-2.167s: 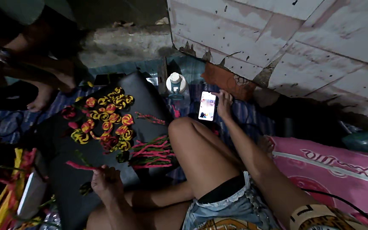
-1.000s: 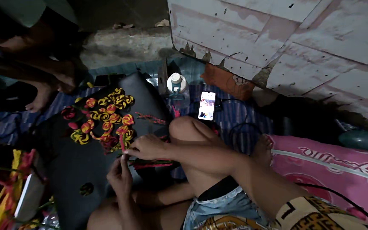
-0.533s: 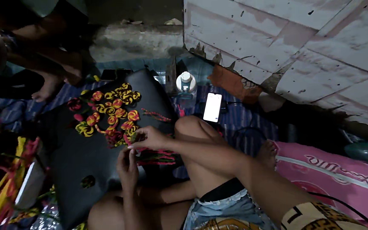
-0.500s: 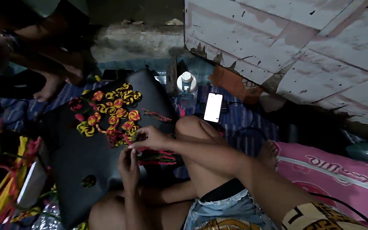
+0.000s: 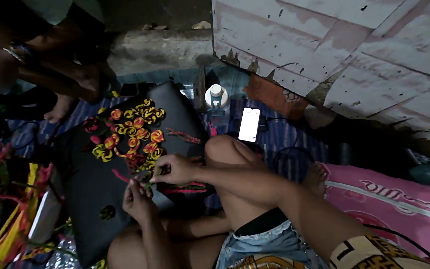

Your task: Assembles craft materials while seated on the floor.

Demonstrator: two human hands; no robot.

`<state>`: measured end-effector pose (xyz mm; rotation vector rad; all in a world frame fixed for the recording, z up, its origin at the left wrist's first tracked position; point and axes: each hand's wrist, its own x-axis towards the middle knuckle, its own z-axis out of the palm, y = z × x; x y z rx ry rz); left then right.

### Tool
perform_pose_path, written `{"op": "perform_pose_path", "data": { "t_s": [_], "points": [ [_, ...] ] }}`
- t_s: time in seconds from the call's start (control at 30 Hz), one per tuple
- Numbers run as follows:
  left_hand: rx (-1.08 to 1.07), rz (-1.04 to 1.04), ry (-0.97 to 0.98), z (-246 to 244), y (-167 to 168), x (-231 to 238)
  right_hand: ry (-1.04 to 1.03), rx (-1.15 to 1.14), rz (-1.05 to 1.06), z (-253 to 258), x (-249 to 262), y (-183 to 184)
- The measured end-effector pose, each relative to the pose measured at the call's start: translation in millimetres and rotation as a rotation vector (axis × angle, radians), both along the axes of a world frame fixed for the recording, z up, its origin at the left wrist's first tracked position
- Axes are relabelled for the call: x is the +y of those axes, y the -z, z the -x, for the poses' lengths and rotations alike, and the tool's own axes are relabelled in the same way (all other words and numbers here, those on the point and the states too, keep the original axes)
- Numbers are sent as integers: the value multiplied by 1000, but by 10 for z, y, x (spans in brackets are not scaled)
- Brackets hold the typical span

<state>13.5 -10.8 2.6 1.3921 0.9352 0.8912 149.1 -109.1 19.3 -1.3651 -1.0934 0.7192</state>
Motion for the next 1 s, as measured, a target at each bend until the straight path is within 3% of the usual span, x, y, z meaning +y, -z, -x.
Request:
{"op": "perform_pose_path", "data": {
  "t_s": [0.17, 0.37, 0.57, 0.7, 1.0],
  "points": [
    [182, -86, 146, 102, 28, 61, -125, -49, -54, 18, -10, -10],
    [124, -153, 265, 86, -7, 5, 82, 51, 56, -48, -26, -56],
    [35, -289, 669, 154, 84, 42, 215, 34, 157, -127, -54, -112],
    [89, -322, 605, 136, 142, 36, 198, 5, 240, -159, -49, -130],
    [120, -350, 521, 117, 126, 46, 159, 2, 197, -145, -17, -85]
  ]
}}
